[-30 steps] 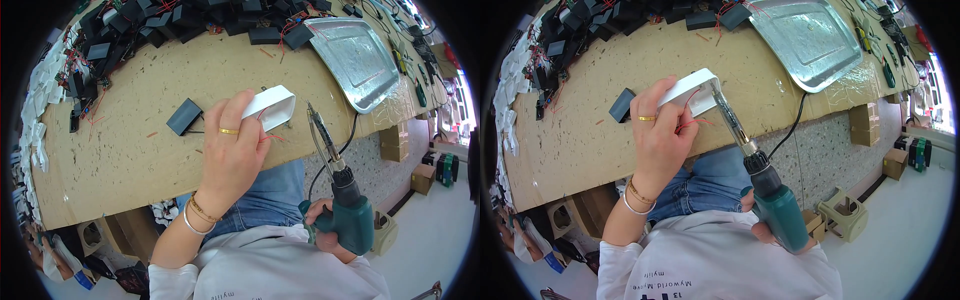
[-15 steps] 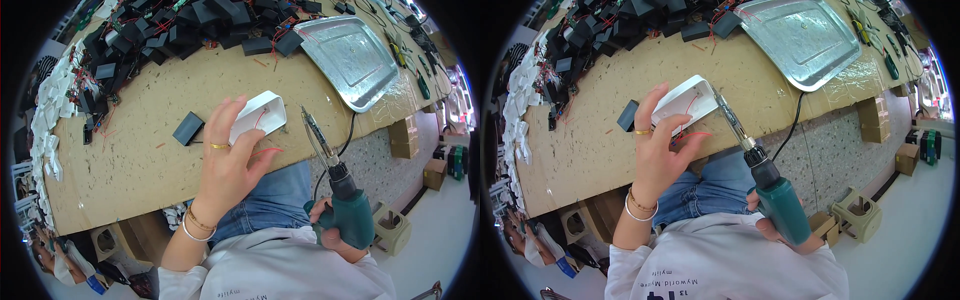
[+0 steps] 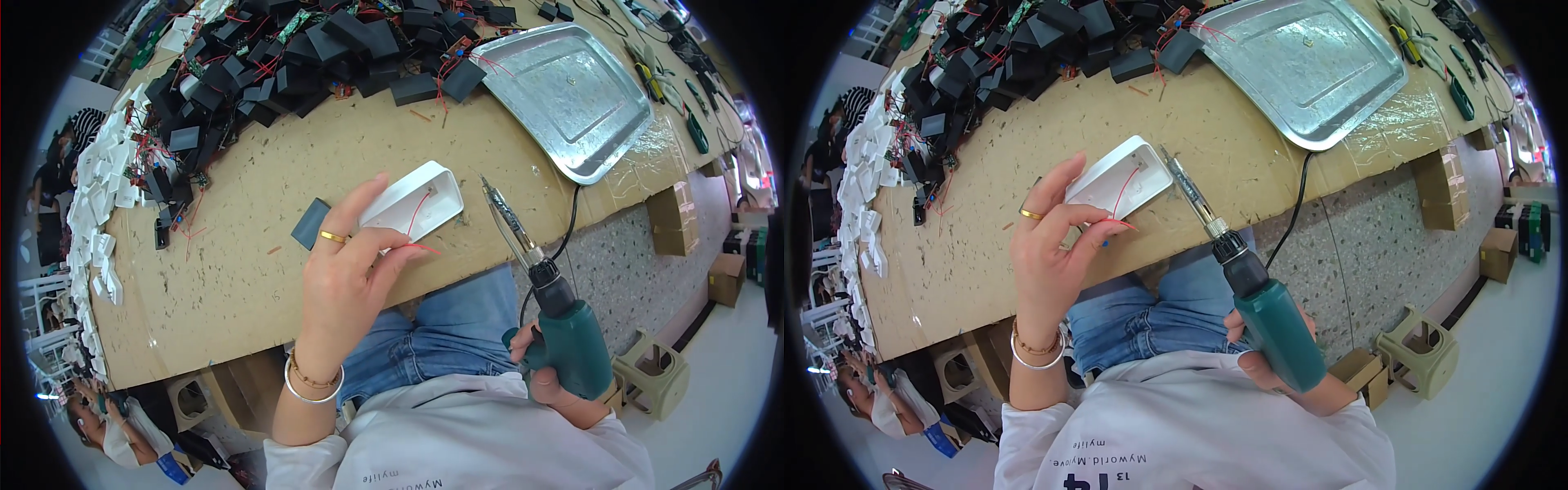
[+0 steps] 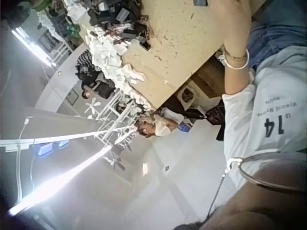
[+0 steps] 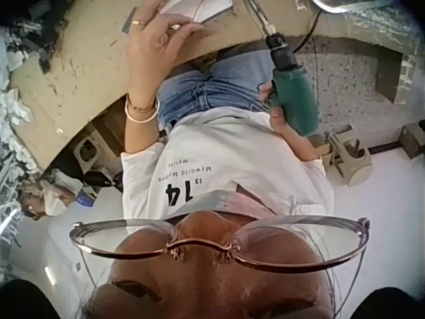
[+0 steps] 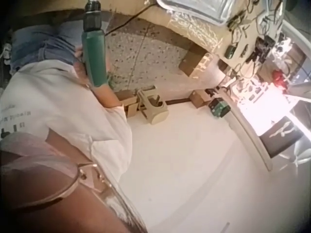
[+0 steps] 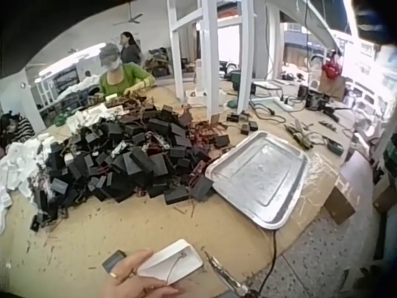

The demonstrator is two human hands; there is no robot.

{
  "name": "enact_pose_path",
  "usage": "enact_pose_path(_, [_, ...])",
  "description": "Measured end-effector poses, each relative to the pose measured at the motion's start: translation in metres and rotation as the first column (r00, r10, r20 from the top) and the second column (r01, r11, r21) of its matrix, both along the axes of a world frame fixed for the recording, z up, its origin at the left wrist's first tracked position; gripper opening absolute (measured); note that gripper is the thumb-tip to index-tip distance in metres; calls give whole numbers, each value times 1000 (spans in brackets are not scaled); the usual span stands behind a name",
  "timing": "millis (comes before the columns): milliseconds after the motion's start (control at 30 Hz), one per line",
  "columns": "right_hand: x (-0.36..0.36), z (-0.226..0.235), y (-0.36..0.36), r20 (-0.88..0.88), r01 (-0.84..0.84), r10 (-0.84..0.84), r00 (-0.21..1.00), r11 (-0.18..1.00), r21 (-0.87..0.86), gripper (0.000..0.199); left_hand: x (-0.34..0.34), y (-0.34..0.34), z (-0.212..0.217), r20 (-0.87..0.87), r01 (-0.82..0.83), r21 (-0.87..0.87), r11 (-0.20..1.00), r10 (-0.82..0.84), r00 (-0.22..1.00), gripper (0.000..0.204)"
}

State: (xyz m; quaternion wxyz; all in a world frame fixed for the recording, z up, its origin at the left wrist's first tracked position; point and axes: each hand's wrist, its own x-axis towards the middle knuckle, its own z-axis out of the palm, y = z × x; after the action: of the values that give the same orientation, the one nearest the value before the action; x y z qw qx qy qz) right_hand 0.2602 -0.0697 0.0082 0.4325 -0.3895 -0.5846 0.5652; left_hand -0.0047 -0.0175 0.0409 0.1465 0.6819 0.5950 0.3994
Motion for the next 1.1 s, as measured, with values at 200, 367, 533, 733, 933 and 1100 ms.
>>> enact_pose_path(200, [-3, 2, 8, 31, -61, 60, 998, 997, 54, 49, 23, 13, 0, 53, -170, 25, 985, 169, 984, 13])
enact_pose_path(367, [-2, -2, 6, -3, -66, 66, 998, 996, 63, 47, 28, 23, -18, 42, -194, 122, 973, 191, 981, 13])
enact_pose_path(533, [-2, -3, 4, -74, -58, 59, 996, 998, 22, 46, 27, 18, -21, 15, -206, 152, 967, 206, 978, 15])
enact_pose_path(733, [-4, -4, 3, -64, -50, 50, 997, 999, -1, 45, 22, 13, -20, -109, -177, 173, 969, 197, 974, 16])
enact_pose_path(933, [1, -4, 2, 15, -41, 42, 999, 997, -65, 62, 12, 3, -15, -183, -123, 177, 977, 155, 971, 23])
enact_pose_path(1100, [5, -10, -2, 87, -48, 62, 994, 987, -155, 78, 15, -3, -6, -76, -164, 118, 979, 174, 982, 24])
